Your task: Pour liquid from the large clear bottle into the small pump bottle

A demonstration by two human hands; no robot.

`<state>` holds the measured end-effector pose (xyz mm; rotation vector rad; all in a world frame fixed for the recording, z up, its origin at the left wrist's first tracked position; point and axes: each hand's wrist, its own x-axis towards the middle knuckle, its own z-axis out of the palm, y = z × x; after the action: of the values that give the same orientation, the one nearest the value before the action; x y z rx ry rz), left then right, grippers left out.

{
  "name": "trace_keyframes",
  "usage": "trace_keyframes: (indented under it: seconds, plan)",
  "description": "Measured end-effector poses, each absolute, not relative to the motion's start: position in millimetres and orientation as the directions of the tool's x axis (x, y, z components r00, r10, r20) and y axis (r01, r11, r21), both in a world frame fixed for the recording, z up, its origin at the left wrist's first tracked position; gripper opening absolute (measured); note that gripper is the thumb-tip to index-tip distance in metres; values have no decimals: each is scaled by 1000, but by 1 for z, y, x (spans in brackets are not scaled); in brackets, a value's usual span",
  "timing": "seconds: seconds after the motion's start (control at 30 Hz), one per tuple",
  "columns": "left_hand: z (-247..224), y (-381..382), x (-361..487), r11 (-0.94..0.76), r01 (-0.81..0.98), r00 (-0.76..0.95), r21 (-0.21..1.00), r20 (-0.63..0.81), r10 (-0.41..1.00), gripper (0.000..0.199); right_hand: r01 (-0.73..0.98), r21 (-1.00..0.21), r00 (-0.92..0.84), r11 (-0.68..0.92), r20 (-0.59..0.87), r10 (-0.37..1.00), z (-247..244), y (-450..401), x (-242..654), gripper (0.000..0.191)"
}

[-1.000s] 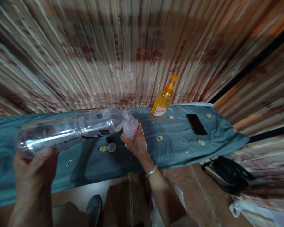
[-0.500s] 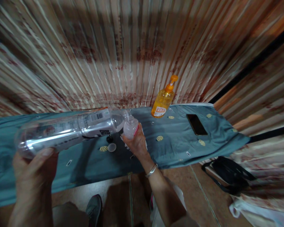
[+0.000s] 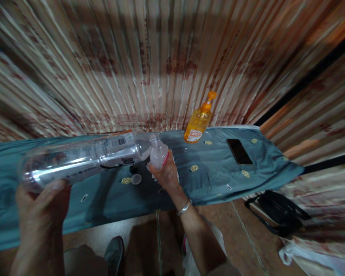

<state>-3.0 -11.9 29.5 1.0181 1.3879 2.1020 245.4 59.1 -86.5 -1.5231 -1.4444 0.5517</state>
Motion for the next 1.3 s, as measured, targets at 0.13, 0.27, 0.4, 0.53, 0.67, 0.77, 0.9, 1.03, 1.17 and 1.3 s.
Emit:
trace_keyframes:
  seconds: [0.13,0.27,0.4,0.53,0.67,0.77,0.9,1.03,1.17,1.3]
  plan:
    - [31,-12,-2,-407,36,-643,913,333,690,95,524,-840,198,140,280,940,-87,59,245,92]
    - [30,-13,-4,-424,8,-645,905,329,690,91,529,-836,204,149,296,933,-87,59,245,91]
    - [28,-12,-5,-445,13,-629,896,353,692,92,505,-851,193,142,272,943,-84,58,246,89]
    - [30,-10,-3,-462,32,-607,886,384,695,86,501,-852,191,154,282,940,-83,58,246,86]
    - [33,-11,-1,-467,36,-592,883,395,702,83,504,-852,207,143,280,938,-85,58,246,90]
    - [35,-12,1,-473,37,-573,880,406,712,82,518,-841,190,155,290,938,-87,59,246,87]
    - [35,-11,0,-456,23,-593,890,379,710,84,534,-828,196,174,321,927,-89,59,246,92]
    - [32,-11,-2,-424,-10,-641,906,320,698,92,532,-829,195,171,317,928,-90,60,246,89]
    - [33,-12,-2,-436,-15,-637,900,328,698,93,527,-837,212,146,295,932,-91,61,246,96]
    - [33,-12,-1,-423,-24,-625,906,317,714,91,508,-850,212,140,281,936,-92,60,246,95]
